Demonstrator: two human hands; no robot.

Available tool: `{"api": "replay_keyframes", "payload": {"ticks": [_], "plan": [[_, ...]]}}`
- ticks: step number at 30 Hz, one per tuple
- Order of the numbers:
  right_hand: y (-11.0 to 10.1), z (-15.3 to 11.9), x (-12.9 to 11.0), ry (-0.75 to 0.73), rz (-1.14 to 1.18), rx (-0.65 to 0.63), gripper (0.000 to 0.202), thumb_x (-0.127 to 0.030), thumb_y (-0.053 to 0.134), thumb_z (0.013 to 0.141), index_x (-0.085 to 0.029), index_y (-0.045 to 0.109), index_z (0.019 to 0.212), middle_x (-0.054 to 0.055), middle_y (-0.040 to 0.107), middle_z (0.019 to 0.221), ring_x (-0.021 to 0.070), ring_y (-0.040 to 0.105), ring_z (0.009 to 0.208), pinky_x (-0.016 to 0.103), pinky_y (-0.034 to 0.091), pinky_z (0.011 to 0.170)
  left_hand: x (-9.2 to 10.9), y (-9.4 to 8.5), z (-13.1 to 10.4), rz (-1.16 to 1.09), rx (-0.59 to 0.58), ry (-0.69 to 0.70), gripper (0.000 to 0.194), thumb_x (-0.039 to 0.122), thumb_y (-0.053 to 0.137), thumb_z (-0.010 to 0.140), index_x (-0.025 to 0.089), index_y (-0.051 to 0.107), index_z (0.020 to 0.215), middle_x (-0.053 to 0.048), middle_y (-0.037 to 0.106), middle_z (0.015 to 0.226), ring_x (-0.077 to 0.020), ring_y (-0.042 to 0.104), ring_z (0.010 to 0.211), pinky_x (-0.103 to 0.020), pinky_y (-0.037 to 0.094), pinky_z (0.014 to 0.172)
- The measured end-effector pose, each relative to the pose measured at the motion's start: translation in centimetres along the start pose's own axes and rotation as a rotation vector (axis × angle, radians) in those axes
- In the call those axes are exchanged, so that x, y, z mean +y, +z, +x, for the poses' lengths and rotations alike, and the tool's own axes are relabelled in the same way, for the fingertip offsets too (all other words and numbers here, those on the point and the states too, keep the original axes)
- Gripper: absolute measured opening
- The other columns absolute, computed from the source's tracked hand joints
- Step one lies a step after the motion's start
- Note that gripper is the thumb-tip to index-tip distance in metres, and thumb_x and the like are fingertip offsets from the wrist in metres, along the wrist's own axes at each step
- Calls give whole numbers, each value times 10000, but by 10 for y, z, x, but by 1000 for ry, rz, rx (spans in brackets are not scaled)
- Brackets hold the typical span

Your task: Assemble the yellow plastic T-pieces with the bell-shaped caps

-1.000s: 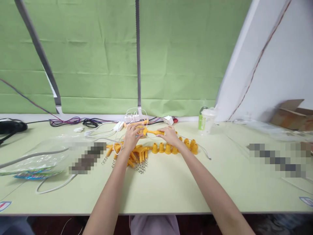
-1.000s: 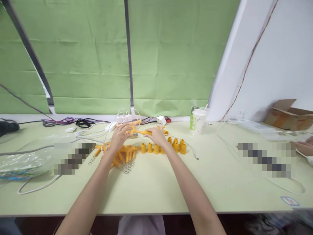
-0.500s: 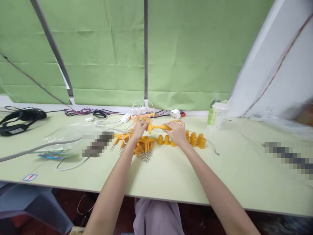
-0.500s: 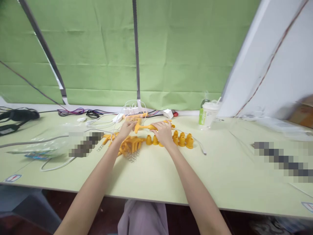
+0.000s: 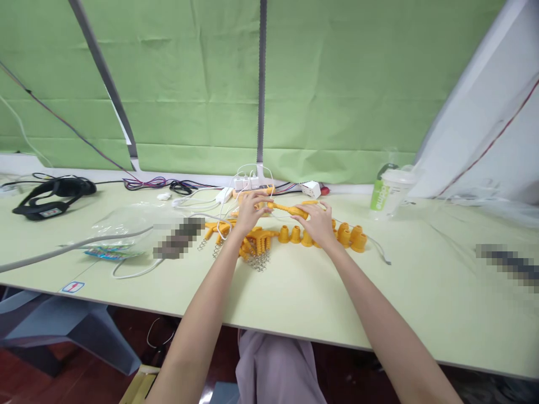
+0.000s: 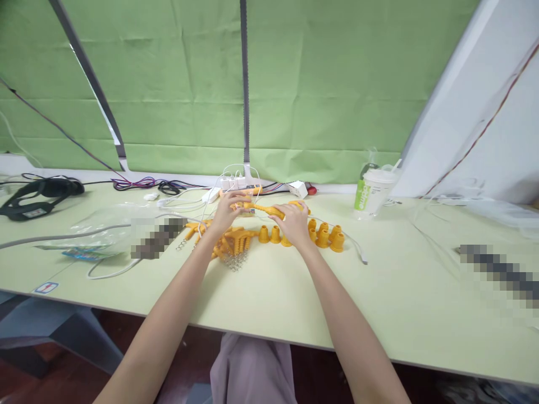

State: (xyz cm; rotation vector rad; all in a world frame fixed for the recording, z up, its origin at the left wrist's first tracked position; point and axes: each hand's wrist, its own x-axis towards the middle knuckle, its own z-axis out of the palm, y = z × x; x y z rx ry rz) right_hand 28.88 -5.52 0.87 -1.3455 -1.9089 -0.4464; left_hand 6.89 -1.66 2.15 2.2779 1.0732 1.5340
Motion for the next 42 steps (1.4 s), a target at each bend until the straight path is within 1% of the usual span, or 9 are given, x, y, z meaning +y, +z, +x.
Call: {"api": "replay_keyframes", "payload": {"ticks": [3,5,9,16,19,22,30,35,42], "plan": [[-2,0,-4,-30,12,8,281,-406,468,877,-246,666,994,48,700,994,229,592,951,445,191,1005,0,0,-1,-87,-11,-141,353,380,457,863,158,664,684,-43,628,691,-169,577,716,-303,433,719],[-3,1,-4,-23,15,27,281,-413,474,872,-245,664,991,46,698,996,226,593,947,440,191,1006,0,-1,-1,-141,-4,-200,325,384,442,867,154,668,827,-11,591,589,-140,539,593,-271,415,620],[-1,1,2,28,23,41,300,-408,445,880,-239,665,993,57,694,1021,237,588,974,447,202,994,2,-3,-1,-229,-43,-115,348,230,508,809,195,575,1149,-6,634,718,-127,568,674,-226,412,610],[2,1,7,75,83,30,294,-420,463,862,-251,668,988,49,694,1027,235,587,995,453,214,989,-6,-1,2,-158,-118,-24,265,150,600,705,197,678,953,-24,633,830,-116,528,673,-251,428,650],[2,1,4,79,100,23,298,-429,465,858,-254,668,987,54,691,1035,238,588,994,461,214,992,-7,-1,2,-115,-48,-70,111,263,638,722,178,683,777,-30,610,781,-135,518,702,-268,426,667],[1,2,2,83,109,4,300,-429,459,860,-256,661,998,50,691,1033,238,585,992,467,211,994,-5,-2,2,-141,21,-141,246,396,617,750,166,638,665,-36,601,777,-143,521,727,-265,421,663],[-1,0,3,81,84,-37,347,-376,475,856,-287,567,1178,35,661,1110,229,565,1025,451,209,991,-5,-8,5,-439,193,-307,293,431,586,752,158,621,851,-41,654,814,-142,587,756,-232,434,639],[-1,0,5,166,118,-53,263,-375,473,841,-269,605,1042,38,672,1054,230,570,1008,455,193,990,-9,-23,7,-366,376,-420,259,408,559,757,157,621,769,-20,630,736,-127,563,722,-214,419,613],[2,3,7,291,269,-13,253,-344,471,815,-237,482,1044,65,687,999,231,594,989,466,243,963,-26,-44,5,-300,543,-585,369,523,515,749,157,566,743,-16,576,647,-93,484,558,-201,360,494]]}}
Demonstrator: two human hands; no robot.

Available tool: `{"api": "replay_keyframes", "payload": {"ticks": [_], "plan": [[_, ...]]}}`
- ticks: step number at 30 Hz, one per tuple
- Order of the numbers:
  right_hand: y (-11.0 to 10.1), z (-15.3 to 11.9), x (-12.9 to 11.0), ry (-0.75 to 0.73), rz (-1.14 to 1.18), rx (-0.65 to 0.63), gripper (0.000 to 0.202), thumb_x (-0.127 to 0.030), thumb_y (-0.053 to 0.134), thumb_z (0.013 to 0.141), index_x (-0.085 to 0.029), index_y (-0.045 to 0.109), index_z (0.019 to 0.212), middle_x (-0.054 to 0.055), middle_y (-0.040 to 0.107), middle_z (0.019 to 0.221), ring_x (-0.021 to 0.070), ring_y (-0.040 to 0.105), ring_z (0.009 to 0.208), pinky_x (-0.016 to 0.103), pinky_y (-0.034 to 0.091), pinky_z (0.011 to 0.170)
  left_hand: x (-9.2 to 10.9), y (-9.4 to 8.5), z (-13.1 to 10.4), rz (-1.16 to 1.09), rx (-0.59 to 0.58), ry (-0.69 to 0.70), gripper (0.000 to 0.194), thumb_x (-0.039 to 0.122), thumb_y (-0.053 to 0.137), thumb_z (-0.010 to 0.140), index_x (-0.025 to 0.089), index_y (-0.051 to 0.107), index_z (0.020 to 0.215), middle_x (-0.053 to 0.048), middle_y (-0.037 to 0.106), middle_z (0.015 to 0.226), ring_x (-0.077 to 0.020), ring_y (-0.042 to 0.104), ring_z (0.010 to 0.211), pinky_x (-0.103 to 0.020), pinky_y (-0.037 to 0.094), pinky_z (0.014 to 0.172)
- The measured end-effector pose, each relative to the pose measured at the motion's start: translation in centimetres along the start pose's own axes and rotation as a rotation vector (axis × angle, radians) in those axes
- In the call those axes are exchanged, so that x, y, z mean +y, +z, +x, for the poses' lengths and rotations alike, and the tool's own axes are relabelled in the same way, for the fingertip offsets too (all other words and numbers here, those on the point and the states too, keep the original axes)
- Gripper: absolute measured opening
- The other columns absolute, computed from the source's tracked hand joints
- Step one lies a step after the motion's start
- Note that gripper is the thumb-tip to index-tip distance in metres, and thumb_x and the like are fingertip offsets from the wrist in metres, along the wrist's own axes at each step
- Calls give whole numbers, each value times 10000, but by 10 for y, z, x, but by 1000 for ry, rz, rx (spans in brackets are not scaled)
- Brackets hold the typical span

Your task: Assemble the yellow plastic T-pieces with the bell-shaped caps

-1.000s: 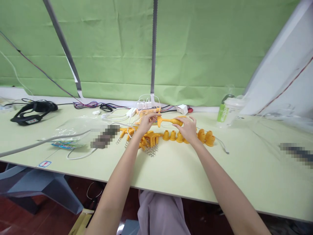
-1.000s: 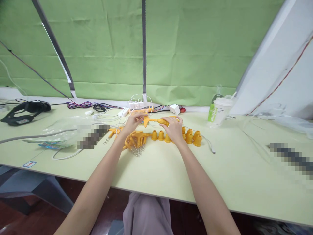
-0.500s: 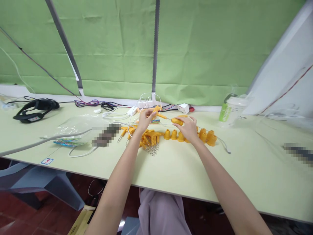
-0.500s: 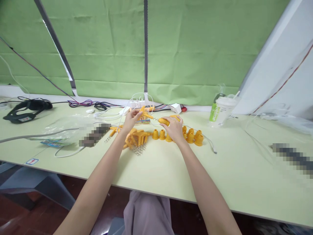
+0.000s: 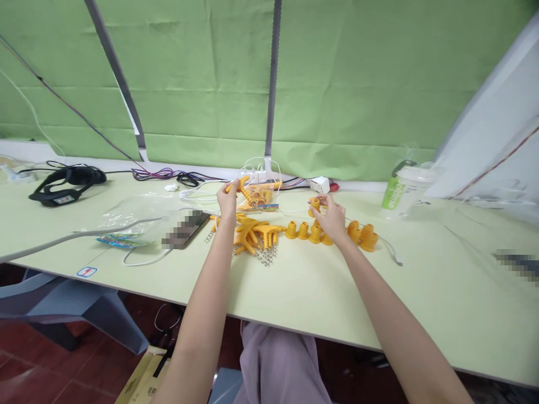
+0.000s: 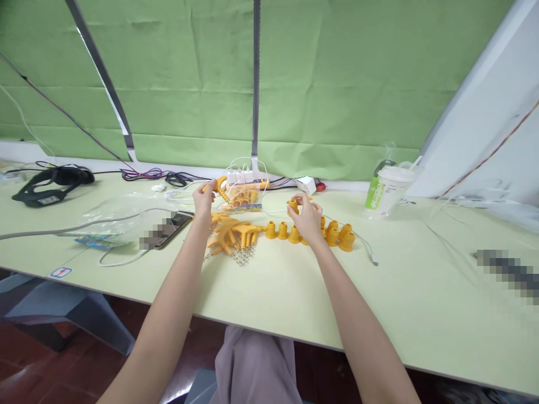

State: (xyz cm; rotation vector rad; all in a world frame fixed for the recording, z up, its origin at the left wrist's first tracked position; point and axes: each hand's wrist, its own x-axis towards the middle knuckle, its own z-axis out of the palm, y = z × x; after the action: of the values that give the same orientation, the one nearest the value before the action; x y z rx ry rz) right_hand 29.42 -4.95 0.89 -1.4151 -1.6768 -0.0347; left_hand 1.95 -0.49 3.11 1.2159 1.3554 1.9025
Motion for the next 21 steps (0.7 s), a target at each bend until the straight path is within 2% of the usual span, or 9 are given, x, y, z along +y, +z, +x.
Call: {"api": "replay_keyframes", "payload": {"ticks": [6,11,17,21], "plan": [[0,4,0,20,26,-65,227,-356,450,831,-248,499,1025,46,684,1001,226,591,1008,439,279,940,-13,-16,9,84,-68,-188,419,557,534,712,148,554,800,-59,639,786,-104,568,521,-191,325,453],[10,14,9,29,-114,-175,255,-384,458,813,-255,580,996,46,659,1033,229,577,905,416,326,831,-25,-24,14,352,-130,-153,311,471,547,731,190,589,857,-21,655,727,-107,548,500,-211,370,494],[18,18,18,-42,-248,-403,236,-395,497,772,-260,612,928,18,678,952,214,577,823,403,328,788,-37,-25,12,804,-378,-210,269,447,581,725,212,641,839,-53,690,796,-182,627,719,-263,425,634],[11,24,17,-76,-377,-508,213,-358,504,760,-281,644,901,11,687,838,220,580,826,412,315,792,-40,-25,10,914,-464,-233,242,407,581,731,208,645,853,-74,699,844,-202,635,807,-274,428,686]]}}
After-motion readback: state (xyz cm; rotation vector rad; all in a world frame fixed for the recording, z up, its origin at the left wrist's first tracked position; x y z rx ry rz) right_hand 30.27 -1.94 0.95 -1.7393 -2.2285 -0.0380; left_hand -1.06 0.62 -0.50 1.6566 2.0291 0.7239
